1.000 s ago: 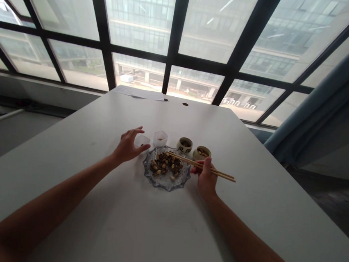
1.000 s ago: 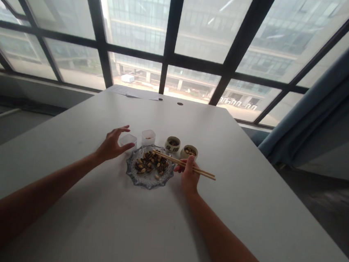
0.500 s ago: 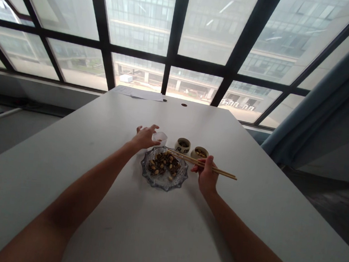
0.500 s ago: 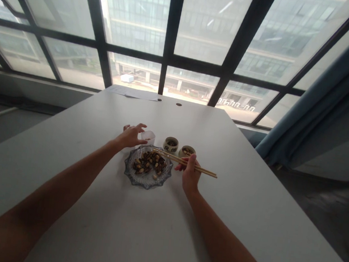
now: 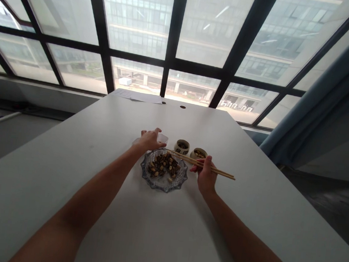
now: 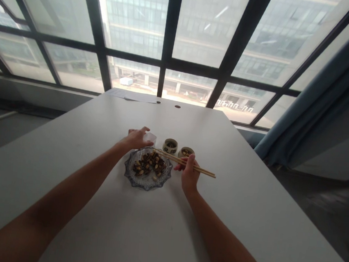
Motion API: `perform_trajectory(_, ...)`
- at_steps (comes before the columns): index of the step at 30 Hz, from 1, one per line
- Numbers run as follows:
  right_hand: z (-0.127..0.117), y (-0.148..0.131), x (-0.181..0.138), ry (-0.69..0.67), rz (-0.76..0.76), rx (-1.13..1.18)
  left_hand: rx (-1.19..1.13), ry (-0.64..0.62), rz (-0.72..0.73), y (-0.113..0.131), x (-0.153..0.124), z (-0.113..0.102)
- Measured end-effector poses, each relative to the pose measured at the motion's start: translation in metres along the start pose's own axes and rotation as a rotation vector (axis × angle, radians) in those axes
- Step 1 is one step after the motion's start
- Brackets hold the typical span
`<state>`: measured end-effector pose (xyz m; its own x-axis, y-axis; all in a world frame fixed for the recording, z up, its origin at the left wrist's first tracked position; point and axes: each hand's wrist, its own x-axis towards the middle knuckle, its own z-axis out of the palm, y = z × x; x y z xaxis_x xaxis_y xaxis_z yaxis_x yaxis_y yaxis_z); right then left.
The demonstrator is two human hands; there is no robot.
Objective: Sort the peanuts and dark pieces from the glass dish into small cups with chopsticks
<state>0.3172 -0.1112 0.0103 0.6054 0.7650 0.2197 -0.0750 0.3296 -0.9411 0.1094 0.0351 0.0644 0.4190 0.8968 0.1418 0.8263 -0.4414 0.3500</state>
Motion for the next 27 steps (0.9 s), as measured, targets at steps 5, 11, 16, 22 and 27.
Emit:
perform_trajectory(5,0.000,-0.004,0.002,0.049,-0.045,0.022,-0.013,0.199,0.186,0.001,-0.001,0.005)
perform_trajectory(11,0.002,-0.010,0.004,0.077,-0.080,0.115,-0.012,0.279,0.337,-0.005,-0.009,-0.003)
perform_trajectory(16,0.006,-0.019,0.002,0.047,-0.129,0.080,-0.015,0.263,0.374,-0.004,-0.012,0.000)
perform_trajectory(22,0.010,-0.032,0.006,0.017,-0.279,0.004,-0.006,0.254,0.442,0.003,-0.014,0.003)
perform_trajectory(27,-0.012,-0.056,0.034,0.103,-0.368,-0.097,0.020,0.210,0.266,0.012,-0.011,0.004)
